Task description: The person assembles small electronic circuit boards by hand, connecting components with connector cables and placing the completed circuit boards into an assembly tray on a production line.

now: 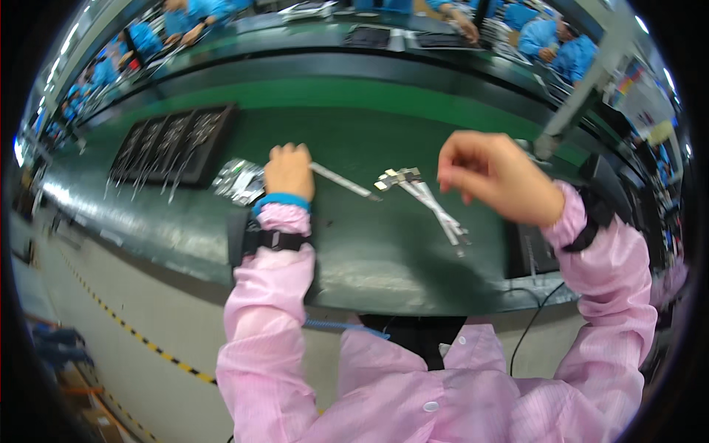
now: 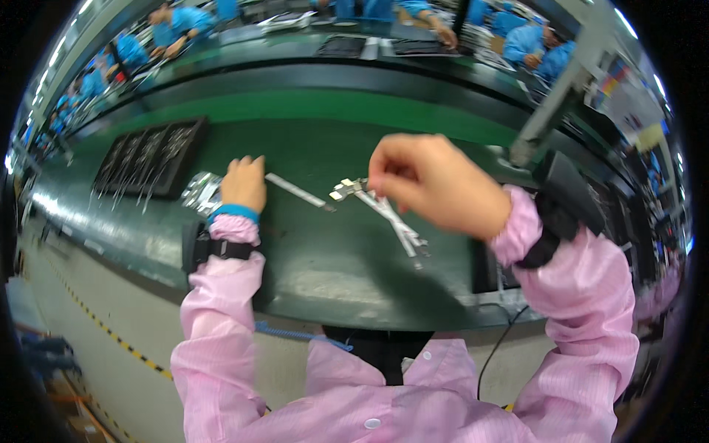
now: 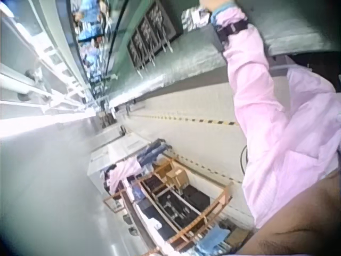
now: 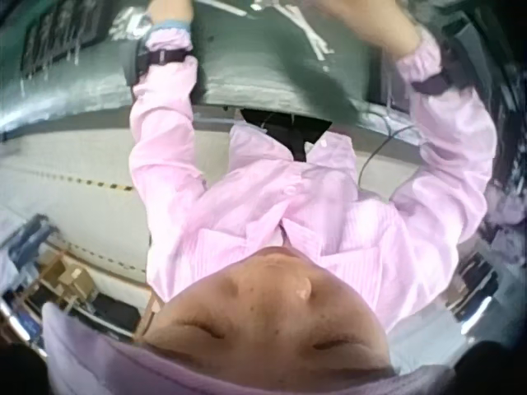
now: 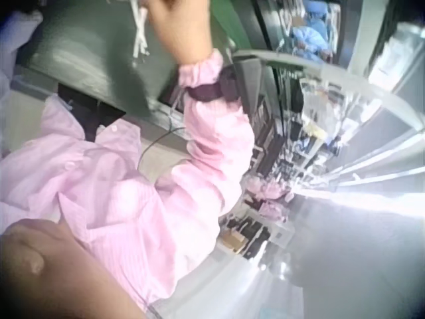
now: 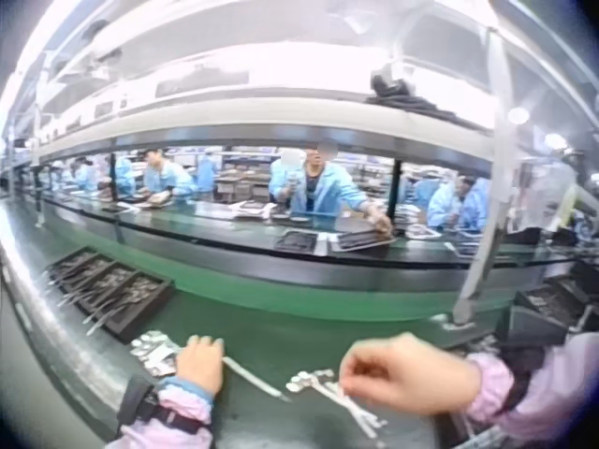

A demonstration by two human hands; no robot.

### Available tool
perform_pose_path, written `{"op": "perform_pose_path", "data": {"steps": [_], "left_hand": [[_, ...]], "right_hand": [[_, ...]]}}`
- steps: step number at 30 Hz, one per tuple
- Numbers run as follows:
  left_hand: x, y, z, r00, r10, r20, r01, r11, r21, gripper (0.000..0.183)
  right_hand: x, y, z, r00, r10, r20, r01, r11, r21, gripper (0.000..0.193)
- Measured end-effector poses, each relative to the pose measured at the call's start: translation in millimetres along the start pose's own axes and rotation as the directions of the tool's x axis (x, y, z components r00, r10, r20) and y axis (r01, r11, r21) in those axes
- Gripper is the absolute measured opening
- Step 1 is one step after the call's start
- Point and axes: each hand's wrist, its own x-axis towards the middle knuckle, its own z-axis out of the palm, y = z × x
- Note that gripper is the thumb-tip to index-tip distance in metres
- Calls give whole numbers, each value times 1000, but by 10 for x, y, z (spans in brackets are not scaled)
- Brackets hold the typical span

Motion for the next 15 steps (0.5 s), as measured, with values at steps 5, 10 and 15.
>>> {"op": "perform_pose_path", "data": {"steps": [5, 10, 15], "left_hand": [[99, -33, 47, 997, 39, 62, -40, 999, 10, 21], [62, 37, -129, 998, 62, -15, -63, 997, -40, 50], [-136, 676, -1000, 988, 81, -135, -129, 907, -401, 54]], "right_hand": [[-984, -199, -58, 999, 14, 51, -14, 1000, -8, 10], [-1616, -176, 49, 998, 40, -51, -30, 982, 187, 18], [-1867, 143, 313, 946, 114, -303, -13, 949, 315, 15]]}}
